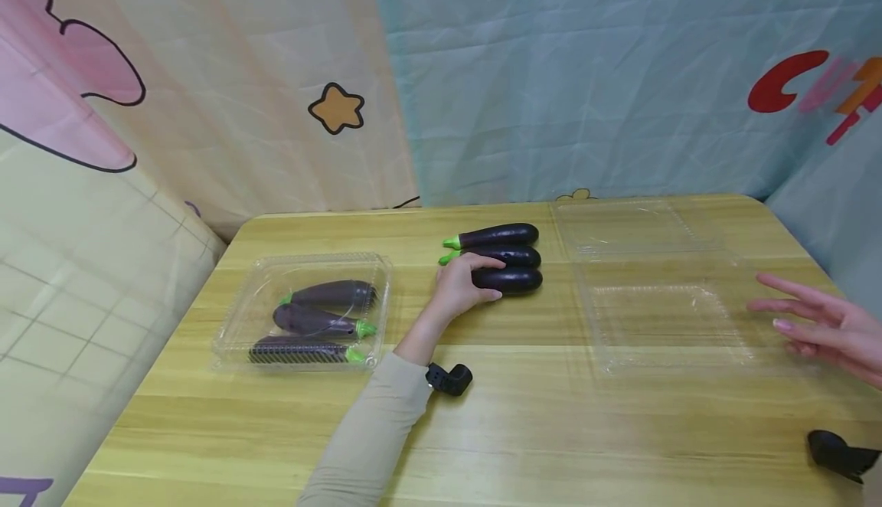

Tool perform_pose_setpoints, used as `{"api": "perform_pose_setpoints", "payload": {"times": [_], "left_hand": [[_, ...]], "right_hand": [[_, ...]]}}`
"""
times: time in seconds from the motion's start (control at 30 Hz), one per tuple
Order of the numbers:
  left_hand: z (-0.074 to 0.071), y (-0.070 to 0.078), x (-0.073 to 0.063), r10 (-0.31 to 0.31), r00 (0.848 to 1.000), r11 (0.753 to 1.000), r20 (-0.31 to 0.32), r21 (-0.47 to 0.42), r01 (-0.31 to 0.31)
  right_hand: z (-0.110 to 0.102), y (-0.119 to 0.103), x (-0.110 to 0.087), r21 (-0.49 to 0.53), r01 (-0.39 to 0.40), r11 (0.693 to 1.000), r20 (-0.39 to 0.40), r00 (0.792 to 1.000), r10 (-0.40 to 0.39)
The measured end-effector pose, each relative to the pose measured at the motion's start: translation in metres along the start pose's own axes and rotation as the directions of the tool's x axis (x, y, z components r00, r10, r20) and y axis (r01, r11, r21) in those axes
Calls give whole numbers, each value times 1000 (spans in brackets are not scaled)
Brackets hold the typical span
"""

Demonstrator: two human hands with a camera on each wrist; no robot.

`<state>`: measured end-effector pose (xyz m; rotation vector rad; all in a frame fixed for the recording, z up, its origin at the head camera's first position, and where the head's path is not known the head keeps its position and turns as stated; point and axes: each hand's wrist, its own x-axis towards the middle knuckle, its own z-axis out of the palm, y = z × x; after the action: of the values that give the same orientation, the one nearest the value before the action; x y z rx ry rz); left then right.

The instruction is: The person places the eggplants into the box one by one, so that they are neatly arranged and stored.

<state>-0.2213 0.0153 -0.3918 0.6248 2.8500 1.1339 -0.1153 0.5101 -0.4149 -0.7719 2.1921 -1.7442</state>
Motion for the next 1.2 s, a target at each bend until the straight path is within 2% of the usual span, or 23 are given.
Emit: {"api": "perform_pose_setpoints", "payload": {"times": [0.17, 0.37, 0.53, 0.67, 0.8, 1.0, 1.1, 1.2], "left_hand": [[0, 1, -1, -4, 999, 1000, 46, 12, 3], [-1, 2, -3, 6, 998, 1000, 69, -22, -5], [-2, 3, -3, 16, 999, 993, 51, -117, -10], [-3, 7, -3, 20, 998, 976, 61, -219, -6], [-5, 13, -2, 34, 998, 967, 61, -255, -17], [-7, 21, 0, 83, 995, 963, 53, -262, -66], [-8, 25, 0, 95, 994, 956, 54, -284, -76], [-10, 30, 0, 97, 994, 950, 55, -304, -75]], "right_hand": [[-1, 0, 0, 5, -10, 1000, 6, 1000, 10], [-2, 2, 1, 98, 48, 994, 84, 995, -56], [-1, 3, 1, 114, 52, 992, 75, 995, -61], [-1, 3, 2, 120, 52, 991, 79, 995, -62], [-1, 2, 2, 123, 55, 991, 91, 994, -66], [0, 2, 0, 48, 21, 999, 41, 999, -23], [1, 2, -1, 3, -13, 1000, 4, 1000, 13], [1, 2, -2, -7, -18, 1000, 1, 1000, 18]]}}
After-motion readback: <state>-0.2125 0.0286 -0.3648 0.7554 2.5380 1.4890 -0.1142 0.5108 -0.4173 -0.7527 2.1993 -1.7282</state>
